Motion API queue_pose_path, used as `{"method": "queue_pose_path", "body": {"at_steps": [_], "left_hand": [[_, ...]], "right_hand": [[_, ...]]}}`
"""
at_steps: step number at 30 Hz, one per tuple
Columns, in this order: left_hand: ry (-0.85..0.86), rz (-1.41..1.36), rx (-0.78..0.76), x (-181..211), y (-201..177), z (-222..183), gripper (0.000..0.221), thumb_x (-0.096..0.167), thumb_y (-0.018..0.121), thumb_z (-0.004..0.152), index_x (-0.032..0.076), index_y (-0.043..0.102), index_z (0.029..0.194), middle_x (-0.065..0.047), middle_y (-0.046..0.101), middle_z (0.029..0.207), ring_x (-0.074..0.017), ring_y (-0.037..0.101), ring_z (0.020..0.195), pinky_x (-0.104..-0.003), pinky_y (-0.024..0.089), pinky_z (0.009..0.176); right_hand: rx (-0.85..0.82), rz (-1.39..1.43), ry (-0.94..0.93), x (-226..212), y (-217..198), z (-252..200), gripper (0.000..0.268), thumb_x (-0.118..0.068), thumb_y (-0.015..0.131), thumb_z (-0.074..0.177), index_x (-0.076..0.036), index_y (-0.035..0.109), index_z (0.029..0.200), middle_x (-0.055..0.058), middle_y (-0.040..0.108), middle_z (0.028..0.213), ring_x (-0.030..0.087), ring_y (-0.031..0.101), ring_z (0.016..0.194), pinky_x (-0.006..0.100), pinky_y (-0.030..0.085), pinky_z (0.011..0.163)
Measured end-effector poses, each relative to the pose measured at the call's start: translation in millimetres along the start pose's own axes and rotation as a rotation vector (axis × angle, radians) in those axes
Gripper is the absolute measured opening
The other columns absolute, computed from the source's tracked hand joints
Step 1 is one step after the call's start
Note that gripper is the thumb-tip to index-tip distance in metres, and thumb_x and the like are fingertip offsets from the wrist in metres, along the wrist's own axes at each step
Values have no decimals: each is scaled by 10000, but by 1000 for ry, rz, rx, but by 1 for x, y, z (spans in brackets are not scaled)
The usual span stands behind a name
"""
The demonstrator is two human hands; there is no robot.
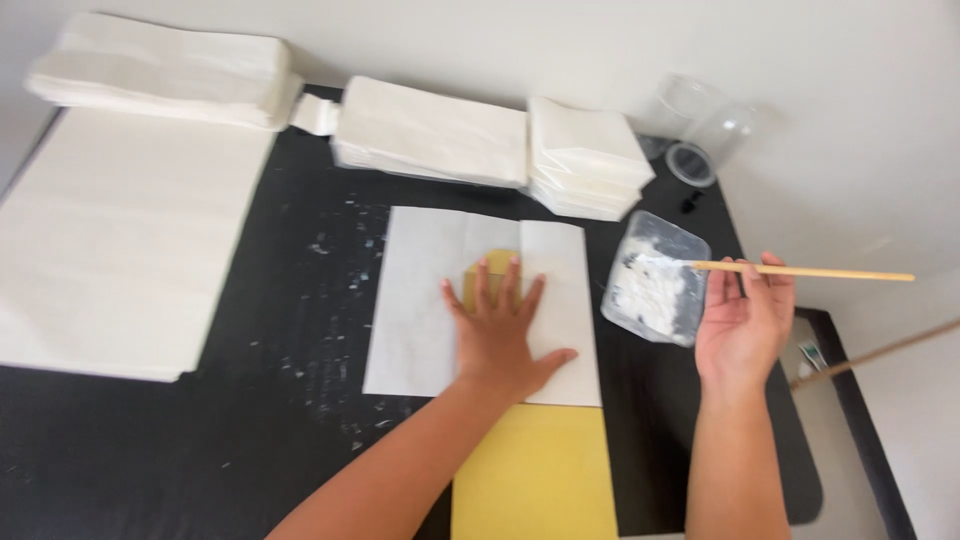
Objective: Folding and gluing paper to assemble paper bags using a template and a brush.
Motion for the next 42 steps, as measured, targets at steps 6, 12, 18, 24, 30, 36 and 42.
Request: {"method": "queue_pose_path", "body": {"at_steps": [6,12,18,24,30,36,42], "left_hand": [[28,-52,-31,1,5,-2,936,766,319,887,312,44,1658,-49,-76,1747,-439,-115,1574,-877,-27,1087],[55,-13,71,4,28,17,859,682,458,884,243,308,1606,-74,74,1736,-514,-57,1570,-929,26,1050],[14,-153,149,3,39,27,740,404,532,967,200,267,1627,-33,139,1723,-370,-59,1593,-880,-32,1090],[-399,1601,-493,27,-5,12,356,-162,589,835,157,744,854,132,791,778,-81,652,922,-346,354,907],[-286,1611,-579,27,8,14,238,-50,699,837,171,768,893,86,773,909,-80,660,922,-323,398,872],[-336,1554,-531,21,5,12,167,-33,705,854,123,743,901,48,782,844,-84,714,922,-314,425,873],[-352,1513,-511,20,-1,6,142,-24,718,855,112,732,893,48,788,853,-89,734,944,-312,438,880]], "right_hand": [[-308,-54,82,3,120,-83,242,-75,596,1031,-150,547,1256,25,653,1021,158,746,974,263,678,922],[-717,-136,98,46,202,-160,288,19,671,919,-39,525,1160,151,633,944,222,683,750,307,631,626],[-865,-241,61,72,201,-182,234,52,631,919,-27,491,1089,169,633,910,222,719,628,348,632,656],[-921,-267,53,74,194,-184,261,31,610,936,-77,421,1080,171,684,941,215,766,675,305,625,749],[-945,-270,65,77,192,-185,256,30,608,938,-78,424,1078,169,685,941,214,765,678,318,613,769],[-959,-259,58,75,193,-189,251,29,605,940,-80,426,1076,168,686,941,213,763,681,330,600,789],[-978,-258,53,73,192,-192,246,28,603,941,-82,428,1075,166,688,941,211,762,684,343,588,809]]}}
Point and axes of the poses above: each hand's wrist, its own z-axis towards the middle knuckle, its own y-axis out of the palm, x = y × z, the point moved 6 cm from there along z, towards the middle knuckle
